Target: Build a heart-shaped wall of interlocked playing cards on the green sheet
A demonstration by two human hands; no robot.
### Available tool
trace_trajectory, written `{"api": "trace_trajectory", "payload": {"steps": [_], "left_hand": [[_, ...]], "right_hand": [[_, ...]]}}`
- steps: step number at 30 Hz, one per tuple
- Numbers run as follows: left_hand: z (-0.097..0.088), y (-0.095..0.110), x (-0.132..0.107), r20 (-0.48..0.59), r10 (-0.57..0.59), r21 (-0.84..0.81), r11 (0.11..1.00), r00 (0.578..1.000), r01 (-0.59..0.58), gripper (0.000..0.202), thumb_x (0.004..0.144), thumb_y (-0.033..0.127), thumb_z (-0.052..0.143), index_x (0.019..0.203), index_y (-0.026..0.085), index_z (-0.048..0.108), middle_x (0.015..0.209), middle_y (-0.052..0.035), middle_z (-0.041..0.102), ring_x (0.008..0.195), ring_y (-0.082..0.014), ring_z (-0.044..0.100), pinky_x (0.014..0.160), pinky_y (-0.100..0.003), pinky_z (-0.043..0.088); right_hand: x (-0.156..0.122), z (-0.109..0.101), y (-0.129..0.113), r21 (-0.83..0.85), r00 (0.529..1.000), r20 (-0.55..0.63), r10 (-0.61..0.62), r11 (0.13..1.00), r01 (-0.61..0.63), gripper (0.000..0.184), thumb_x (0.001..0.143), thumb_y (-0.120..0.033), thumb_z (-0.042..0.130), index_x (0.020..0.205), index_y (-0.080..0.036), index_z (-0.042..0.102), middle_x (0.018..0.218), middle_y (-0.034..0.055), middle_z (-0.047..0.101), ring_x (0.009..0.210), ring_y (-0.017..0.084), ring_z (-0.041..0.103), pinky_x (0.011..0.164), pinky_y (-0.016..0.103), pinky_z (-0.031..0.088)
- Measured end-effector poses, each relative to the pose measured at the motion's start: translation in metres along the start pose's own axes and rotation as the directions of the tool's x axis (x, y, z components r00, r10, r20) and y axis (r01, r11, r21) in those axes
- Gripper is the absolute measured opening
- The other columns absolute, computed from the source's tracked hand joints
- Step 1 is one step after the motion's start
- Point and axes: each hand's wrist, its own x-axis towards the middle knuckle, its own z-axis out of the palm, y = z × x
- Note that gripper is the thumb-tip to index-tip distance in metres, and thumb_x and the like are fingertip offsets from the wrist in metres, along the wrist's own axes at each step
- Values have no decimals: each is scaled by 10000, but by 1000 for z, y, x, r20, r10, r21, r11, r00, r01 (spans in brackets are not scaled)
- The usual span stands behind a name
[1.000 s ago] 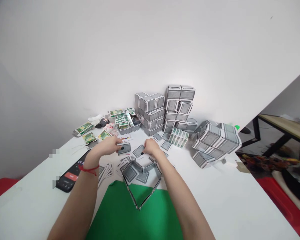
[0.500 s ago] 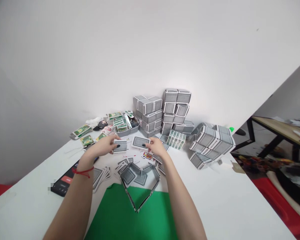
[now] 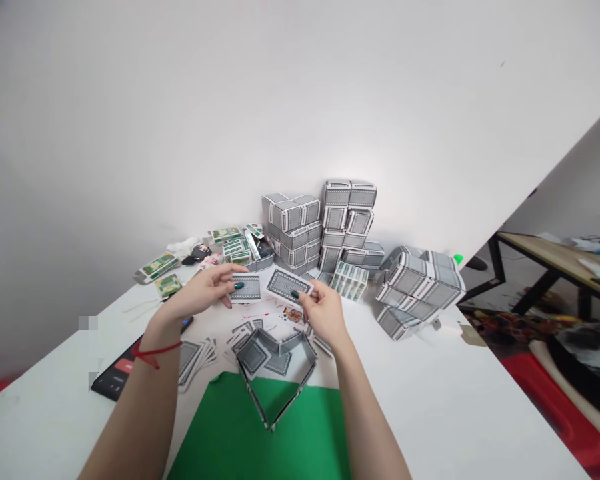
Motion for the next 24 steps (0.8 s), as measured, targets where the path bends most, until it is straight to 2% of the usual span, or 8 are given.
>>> {"api": "trace_trajectory", "payload": {"steps": [8, 12, 18, 24], "left_hand": [[5, 3, 2, 12, 10, -20, 1000, 1000, -10, 378, 759, 298, 529, 1127, 219, 550, 783, -6, 579, 624, -111, 535, 568, -264, 534], [5, 5, 1, 10, 14, -15, 1000, 1000, -14, 379, 748, 309, 535, 1114, 214, 559, 829, -18, 603, 650, -115, 544, 568, -256, 534], [7, 10, 1, -12, 10, 9, 1000, 1000, -9, 376, 753, 304, 523, 1114, 211, 572, 818, -18, 590, 630, -102, 529, 564, -246, 537], [7, 6, 2, -27, -16, 12, 1000, 999, 16, 399, 734, 322, 553, 1112, 202, 599, 880, -38, 605, 609, -107, 552, 560, -261, 539]], "right_hand": [[-2, 7, 4, -79, 996, 87, 29, 997, -22, 189, 727, -354, 574, 676, -186, 505, 403, -78, 429, 370, 94, 396, 410, 210, 310], [-3, 7, 3, -96, 993, 112, 34, 995, -24, 149, 729, -326, 555, 690, -189, 511, 408, -77, 440, 376, 102, 408, 416, 214, 317], [-5, 3, 0, -243, 993, 115, -2, 970, 30, 124, 736, -279, 519, 643, -204, 487, 431, -59, 459, 422, 116, 425, 446, 220, 311], [-7, 0, -6, -328, 991, 136, -5, 943, 50, 142, 742, -260, 504, 614, -215, 463, 435, -44, 478, 441, 130, 439, 471, 232, 312]]}}
